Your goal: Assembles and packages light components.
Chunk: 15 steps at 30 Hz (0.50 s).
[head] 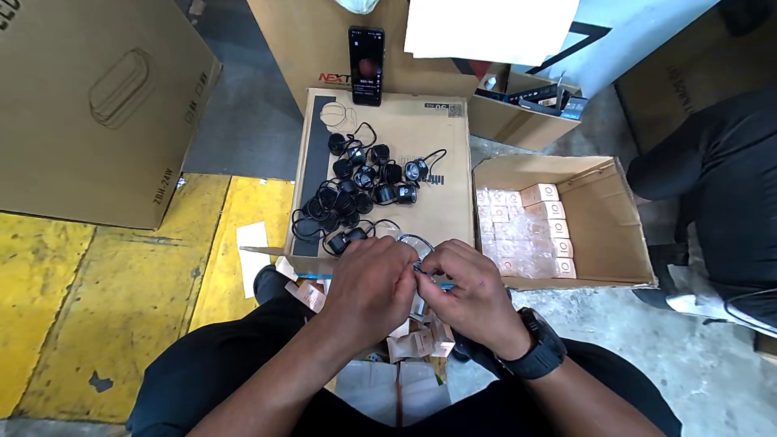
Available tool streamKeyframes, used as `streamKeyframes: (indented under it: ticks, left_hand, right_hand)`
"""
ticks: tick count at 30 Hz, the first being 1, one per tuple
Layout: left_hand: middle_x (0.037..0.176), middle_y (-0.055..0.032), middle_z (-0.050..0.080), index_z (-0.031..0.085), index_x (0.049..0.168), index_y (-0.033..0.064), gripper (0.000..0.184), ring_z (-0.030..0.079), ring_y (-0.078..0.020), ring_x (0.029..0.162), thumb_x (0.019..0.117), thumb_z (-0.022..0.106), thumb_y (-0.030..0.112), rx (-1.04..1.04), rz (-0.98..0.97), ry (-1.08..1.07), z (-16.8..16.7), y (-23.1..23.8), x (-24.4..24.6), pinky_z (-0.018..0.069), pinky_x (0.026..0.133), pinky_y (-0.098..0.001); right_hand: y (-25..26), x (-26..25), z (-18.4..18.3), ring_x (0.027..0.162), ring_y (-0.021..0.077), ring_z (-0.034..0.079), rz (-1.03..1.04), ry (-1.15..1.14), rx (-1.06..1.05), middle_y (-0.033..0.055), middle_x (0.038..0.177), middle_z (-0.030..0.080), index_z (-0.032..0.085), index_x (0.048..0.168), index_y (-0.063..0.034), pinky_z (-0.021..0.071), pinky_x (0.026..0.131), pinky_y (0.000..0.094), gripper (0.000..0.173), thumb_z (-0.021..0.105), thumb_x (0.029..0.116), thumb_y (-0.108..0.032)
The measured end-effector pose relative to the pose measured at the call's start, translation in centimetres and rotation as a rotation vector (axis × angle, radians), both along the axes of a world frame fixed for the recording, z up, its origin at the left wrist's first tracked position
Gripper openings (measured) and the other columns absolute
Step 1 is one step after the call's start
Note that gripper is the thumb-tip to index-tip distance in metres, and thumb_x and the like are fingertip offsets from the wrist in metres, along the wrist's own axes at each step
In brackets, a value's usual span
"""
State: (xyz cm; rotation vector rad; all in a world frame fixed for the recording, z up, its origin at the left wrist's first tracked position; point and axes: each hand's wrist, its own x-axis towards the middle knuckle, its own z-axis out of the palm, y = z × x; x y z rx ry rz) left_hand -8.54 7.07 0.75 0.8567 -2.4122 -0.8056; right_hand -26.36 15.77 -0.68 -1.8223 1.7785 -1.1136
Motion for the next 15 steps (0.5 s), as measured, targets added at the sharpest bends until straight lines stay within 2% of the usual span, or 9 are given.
streamKeyframes:
  ticks: [5,15]
  left_hand:
    - [0.079,0.0048,0.066,0.072,0.097,0.0145,0.017,0.062,-0.009,0.075,0.0972,0.056,0.02,-0.059,-0.012,0.014,-0.16,-0.05,-0.04,0.0519,0.078,-0.0362]
    - [0.08,0.0049,0.066,0.072,0.097,0.0142,0.019,0.062,-0.0084,0.077,0.0974,0.053,0.018,-0.052,-0.001,0.038,0.12,-0.01,0.05,0.0513,0.08,-0.0362]
  right_hand:
    - [-0.02,-0.06,-0.05,0.08,0.0057,0.064,0.006,-0.004,-0.01,-0.0027,0.083,0.067,0.07,0.086,-0.0123,0.0539,0.068,0.0229,0.012,0.07,0.0924,-0.022]
    - [0.02,0.03,-0.07,0.08,0.0057,0.064,0.002,-0.002,-0.008,-0.0028,0.082,0.067,0.07,0.085,-0.0124,0.0537,0.068,0.0227,0.012,0.07,0.0922,-0.022]
